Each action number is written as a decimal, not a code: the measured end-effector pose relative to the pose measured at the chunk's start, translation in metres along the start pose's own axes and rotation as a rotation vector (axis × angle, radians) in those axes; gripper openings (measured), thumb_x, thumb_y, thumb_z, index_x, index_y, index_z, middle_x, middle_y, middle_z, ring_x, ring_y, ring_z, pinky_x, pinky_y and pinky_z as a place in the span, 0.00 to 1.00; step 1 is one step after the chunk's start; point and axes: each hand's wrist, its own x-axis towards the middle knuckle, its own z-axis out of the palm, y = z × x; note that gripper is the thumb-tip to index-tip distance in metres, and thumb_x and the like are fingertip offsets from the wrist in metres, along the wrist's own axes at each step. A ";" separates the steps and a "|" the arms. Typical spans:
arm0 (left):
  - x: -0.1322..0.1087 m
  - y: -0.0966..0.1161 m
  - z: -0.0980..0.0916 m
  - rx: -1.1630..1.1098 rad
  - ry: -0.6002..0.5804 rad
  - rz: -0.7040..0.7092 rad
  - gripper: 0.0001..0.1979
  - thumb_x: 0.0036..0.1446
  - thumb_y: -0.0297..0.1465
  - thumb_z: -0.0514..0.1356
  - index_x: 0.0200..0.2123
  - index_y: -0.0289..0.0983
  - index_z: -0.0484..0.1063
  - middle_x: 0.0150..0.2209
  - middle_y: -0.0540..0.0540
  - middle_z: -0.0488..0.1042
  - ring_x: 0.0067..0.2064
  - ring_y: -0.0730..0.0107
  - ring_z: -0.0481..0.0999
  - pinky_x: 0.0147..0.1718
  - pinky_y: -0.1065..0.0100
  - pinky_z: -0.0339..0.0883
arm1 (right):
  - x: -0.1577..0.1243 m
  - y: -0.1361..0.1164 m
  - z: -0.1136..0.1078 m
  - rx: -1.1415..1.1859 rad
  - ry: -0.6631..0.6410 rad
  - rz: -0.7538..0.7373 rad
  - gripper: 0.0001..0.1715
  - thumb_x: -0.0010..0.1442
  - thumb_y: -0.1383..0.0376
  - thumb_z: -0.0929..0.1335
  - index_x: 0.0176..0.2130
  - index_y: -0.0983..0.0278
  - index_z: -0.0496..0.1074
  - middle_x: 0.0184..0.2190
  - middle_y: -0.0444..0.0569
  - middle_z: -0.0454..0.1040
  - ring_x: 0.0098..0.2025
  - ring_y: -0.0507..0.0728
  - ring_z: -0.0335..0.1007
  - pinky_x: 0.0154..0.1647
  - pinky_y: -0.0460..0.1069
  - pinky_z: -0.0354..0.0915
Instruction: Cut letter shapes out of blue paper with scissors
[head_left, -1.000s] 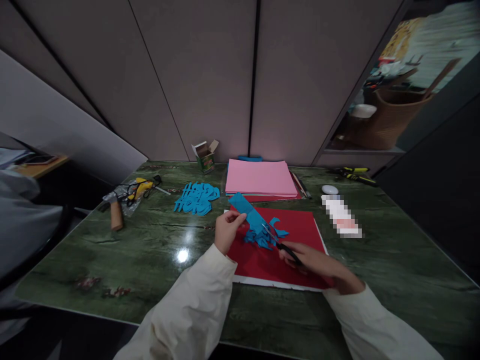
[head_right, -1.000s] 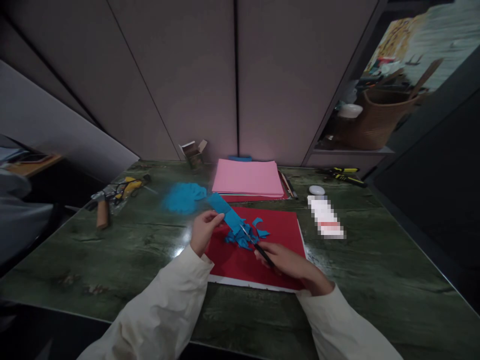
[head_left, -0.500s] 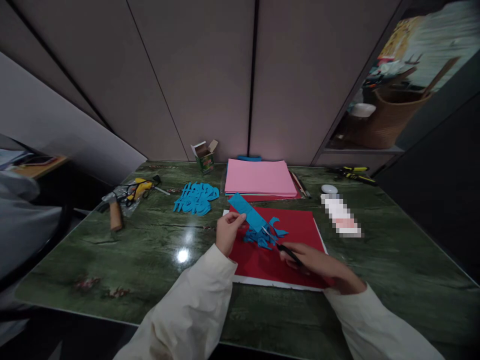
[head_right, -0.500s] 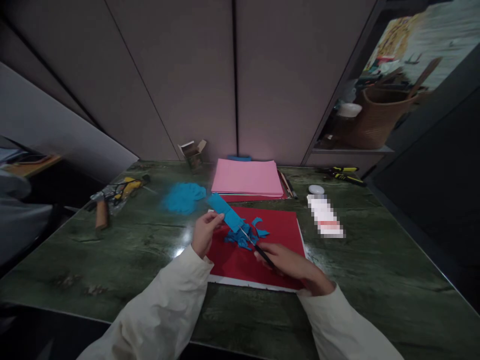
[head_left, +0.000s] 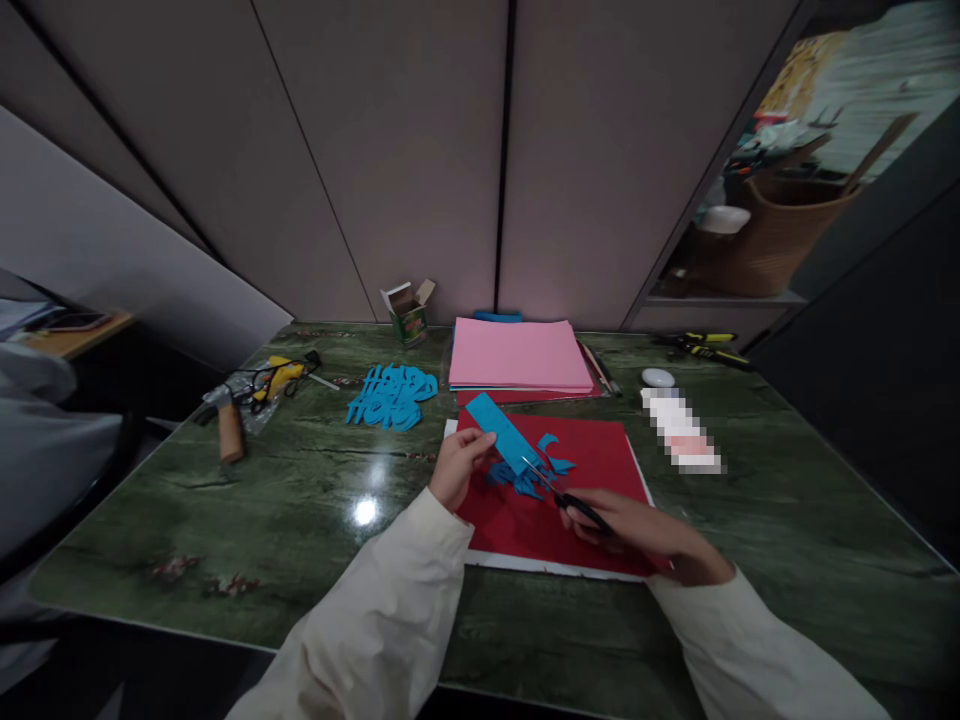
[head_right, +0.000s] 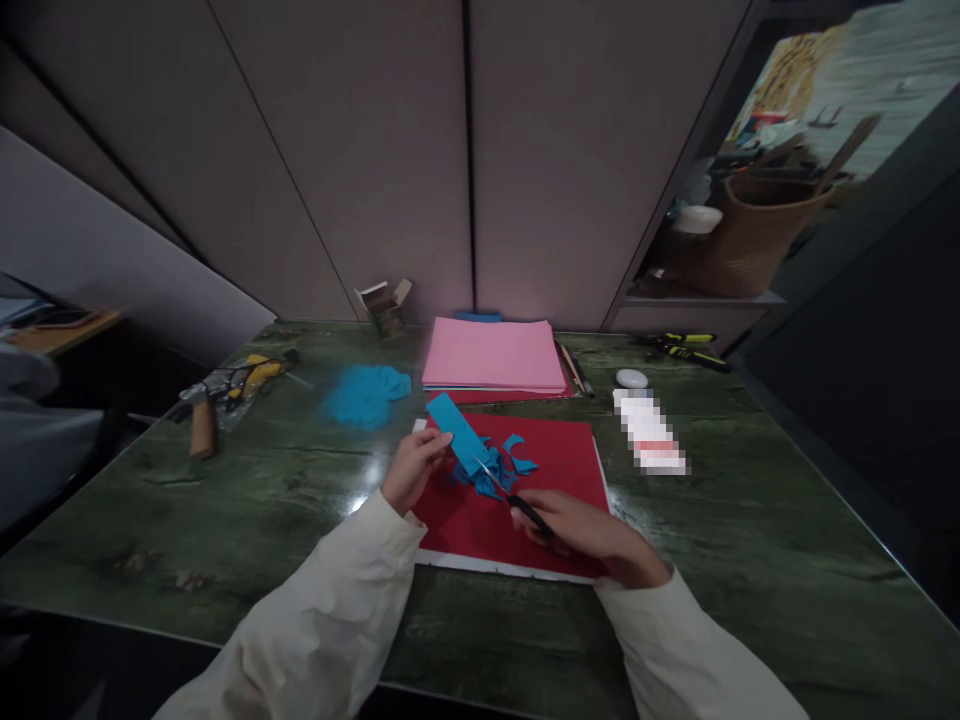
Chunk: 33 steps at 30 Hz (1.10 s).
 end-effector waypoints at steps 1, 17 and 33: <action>0.001 0.000 -0.001 -0.016 0.013 0.017 0.12 0.39 0.35 0.64 0.19 0.33 0.66 0.19 0.51 0.69 0.23 0.76 0.69 0.24 0.73 0.60 | -0.001 -0.001 -0.002 -0.017 -0.004 0.004 0.20 0.58 0.52 0.58 0.31 0.66 0.65 0.19 0.40 0.57 0.18 0.46 0.49 0.13 0.40 0.46; 0.005 -0.010 -0.001 0.089 0.066 0.151 0.12 0.45 0.37 0.60 0.23 0.34 0.66 0.25 0.49 0.71 0.28 0.73 0.70 0.28 0.72 0.62 | -0.004 -0.002 -0.004 0.016 -0.022 0.006 0.19 0.58 0.52 0.59 0.31 0.66 0.65 0.19 0.40 0.57 0.18 0.46 0.49 0.14 0.41 0.47; 0.002 -0.014 0.001 0.152 0.037 0.184 0.12 0.44 0.37 0.61 0.23 0.35 0.65 0.21 0.51 0.70 0.24 0.74 0.69 0.26 0.72 0.62 | 0.006 0.008 0.008 0.019 0.067 0.016 0.20 0.56 0.50 0.59 0.29 0.65 0.63 0.19 0.40 0.57 0.18 0.45 0.49 0.13 0.40 0.46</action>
